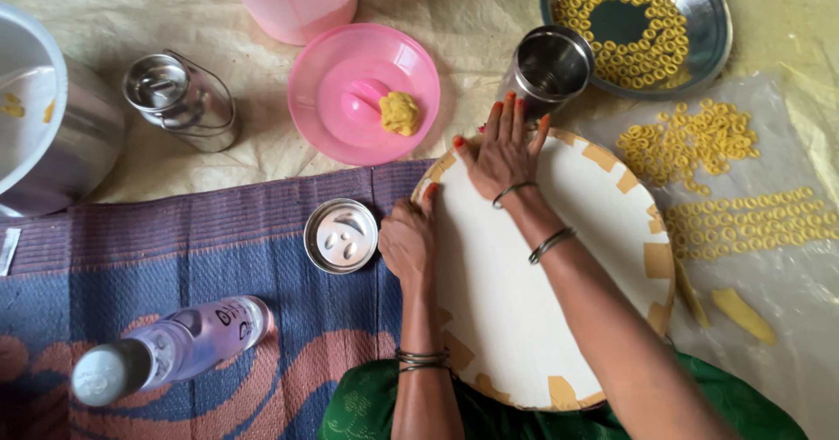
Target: The person rolls a small piece of yellow dough into a thin rope on a white circular board using their hands. They then use a metal cup to press and shape the dough before continuing to roll it into a long, thin strand.
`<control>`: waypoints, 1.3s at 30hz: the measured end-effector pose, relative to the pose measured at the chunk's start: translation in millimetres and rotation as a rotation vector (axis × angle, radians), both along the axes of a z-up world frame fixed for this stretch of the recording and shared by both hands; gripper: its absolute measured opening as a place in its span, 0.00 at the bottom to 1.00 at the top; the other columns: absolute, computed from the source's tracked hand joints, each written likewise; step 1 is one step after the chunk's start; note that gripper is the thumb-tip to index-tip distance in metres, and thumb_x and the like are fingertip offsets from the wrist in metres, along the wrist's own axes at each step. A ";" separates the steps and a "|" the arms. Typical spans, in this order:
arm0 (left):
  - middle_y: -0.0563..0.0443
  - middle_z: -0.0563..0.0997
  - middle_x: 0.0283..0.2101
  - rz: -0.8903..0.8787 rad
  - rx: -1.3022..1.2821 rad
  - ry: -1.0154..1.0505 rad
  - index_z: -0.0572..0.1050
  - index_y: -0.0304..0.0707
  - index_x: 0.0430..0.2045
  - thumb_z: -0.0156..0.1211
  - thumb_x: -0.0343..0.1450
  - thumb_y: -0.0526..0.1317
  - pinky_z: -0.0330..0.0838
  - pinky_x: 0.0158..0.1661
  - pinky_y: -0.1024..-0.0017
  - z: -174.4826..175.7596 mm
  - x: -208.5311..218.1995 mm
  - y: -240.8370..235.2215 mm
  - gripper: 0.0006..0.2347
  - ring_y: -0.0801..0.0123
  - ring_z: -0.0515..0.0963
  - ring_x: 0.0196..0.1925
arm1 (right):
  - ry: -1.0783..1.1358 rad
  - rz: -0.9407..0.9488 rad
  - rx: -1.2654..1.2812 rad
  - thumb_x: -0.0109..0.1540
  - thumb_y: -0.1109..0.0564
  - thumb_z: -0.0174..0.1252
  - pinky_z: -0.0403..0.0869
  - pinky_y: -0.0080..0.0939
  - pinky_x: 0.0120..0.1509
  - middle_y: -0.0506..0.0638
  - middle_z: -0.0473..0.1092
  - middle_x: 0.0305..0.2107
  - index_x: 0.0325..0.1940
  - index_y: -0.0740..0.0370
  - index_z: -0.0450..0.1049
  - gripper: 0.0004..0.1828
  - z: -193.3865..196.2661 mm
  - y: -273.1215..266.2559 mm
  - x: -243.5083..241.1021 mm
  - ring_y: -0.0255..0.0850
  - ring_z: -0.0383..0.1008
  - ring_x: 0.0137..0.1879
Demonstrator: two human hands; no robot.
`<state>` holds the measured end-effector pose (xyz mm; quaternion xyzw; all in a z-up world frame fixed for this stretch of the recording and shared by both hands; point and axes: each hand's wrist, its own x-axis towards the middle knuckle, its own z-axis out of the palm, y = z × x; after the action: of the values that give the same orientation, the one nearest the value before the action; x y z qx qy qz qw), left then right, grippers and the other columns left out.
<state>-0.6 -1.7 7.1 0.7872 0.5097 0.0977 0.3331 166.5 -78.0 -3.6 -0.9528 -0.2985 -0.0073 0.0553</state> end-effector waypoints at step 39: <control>0.28 0.81 0.29 -0.021 -0.013 -0.027 0.83 0.34 0.27 0.52 0.71 0.64 0.76 0.38 0.48 1.5 1.0 2.6 0.28 0.36 0.83 0.35 | 0.129 0.234 -0.169 0.69 0.31 0.28 0.31 0.72 0.78 0.48 0.41 0.78 0.79 0.57 0.45 0.41 14.6 -41.1 15.9 0.38 0.40 0.82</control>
<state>0.4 0.9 8.6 0.7889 0.4975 0.1018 0.3460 182.3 -119.2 11.0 -0.9113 -0.4027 0.0855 -0.0056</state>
